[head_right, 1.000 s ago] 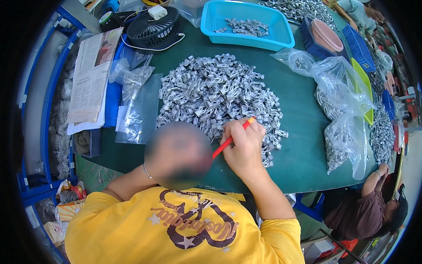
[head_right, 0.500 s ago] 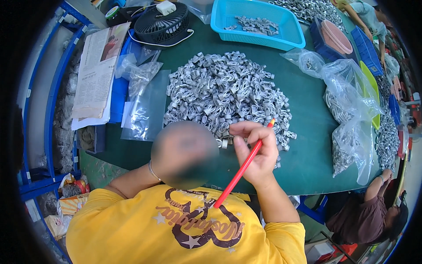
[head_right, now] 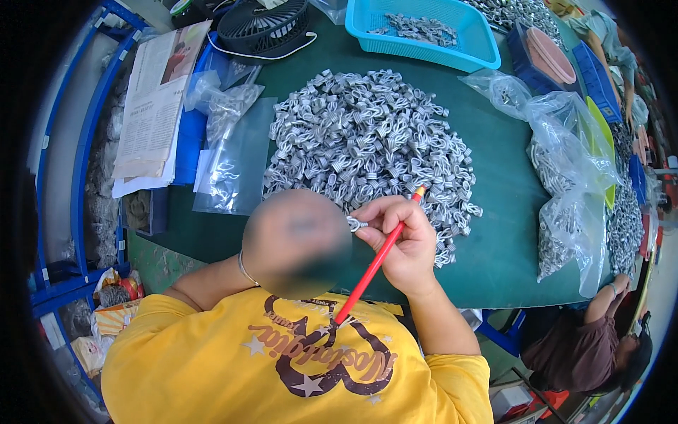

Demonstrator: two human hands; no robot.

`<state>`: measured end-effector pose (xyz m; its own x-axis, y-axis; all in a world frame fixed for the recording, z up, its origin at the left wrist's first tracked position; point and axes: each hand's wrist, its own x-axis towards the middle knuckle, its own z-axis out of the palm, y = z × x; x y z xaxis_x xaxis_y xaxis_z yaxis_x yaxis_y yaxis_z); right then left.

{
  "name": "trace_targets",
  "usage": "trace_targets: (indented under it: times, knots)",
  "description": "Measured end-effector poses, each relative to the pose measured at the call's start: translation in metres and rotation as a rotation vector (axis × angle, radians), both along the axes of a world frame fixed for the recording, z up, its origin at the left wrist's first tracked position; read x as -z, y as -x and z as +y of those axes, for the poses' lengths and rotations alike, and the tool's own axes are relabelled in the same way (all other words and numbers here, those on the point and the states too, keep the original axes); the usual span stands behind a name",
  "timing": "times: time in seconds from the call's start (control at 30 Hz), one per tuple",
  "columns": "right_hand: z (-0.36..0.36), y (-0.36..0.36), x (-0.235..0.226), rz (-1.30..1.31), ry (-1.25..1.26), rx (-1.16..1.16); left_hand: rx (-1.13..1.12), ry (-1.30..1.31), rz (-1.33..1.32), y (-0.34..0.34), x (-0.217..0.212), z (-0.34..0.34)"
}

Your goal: The person picks up a small metal piece and a spring-like component, then pushes them together by hand while holding a red pencil. The person repeats this process, picking up components from a pile on the table and placing the assembled items into a small plastic bag.

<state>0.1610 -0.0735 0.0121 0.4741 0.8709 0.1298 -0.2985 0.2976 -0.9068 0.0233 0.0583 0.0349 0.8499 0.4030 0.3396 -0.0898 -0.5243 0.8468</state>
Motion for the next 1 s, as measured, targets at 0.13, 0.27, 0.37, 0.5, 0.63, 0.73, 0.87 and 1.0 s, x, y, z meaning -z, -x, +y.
trace_targets:
  times: [0.13,0.27,0.37,0.5,0.63,0.73,0.87,1.0]
  knots:
    - [0.000,0.000,-0.008,-0.448,-0.045,0.193,-0.038,0.363,0.035,0.001,-0.007,-0.005]
    - [0.000,0.004,-0.014,-0.526,-0.142,0.284,-0.051,0.809,0.219,-0.001,-0.007,-0.008]
    - [0.004,0.008,-0.014,-0.559,-0.265,0.329,0.014,0.948,0.270,-0.001,-0.006,-0.008]
    - [0.008,0.005,-0.028,-0.821,-0.287,0.177,0.116,1.555,0.165,-0.007,-0.005,-0.007]
    - [0.000,-0.011,-0.028,-0.823,-0.219,0.343,0.208,1.750,0.095,-0.004,0.004,-0.002]
    - [-0.012,-0.034,-0.025,-0.478,0.061,0.638,0.239,1.735,0.045,-0.001,0.006,0.000]
    - [-0.024,-0.046,-0.013,-0.750,0.212,0.400,0.178,1.721,0.003,-0.002,0.005,-0.001]
    - [-0.013,-0.033,-0.008,-1.218,0.359,0.445,0.147,1.567,0.060,-0.005,0.003,-0.004]
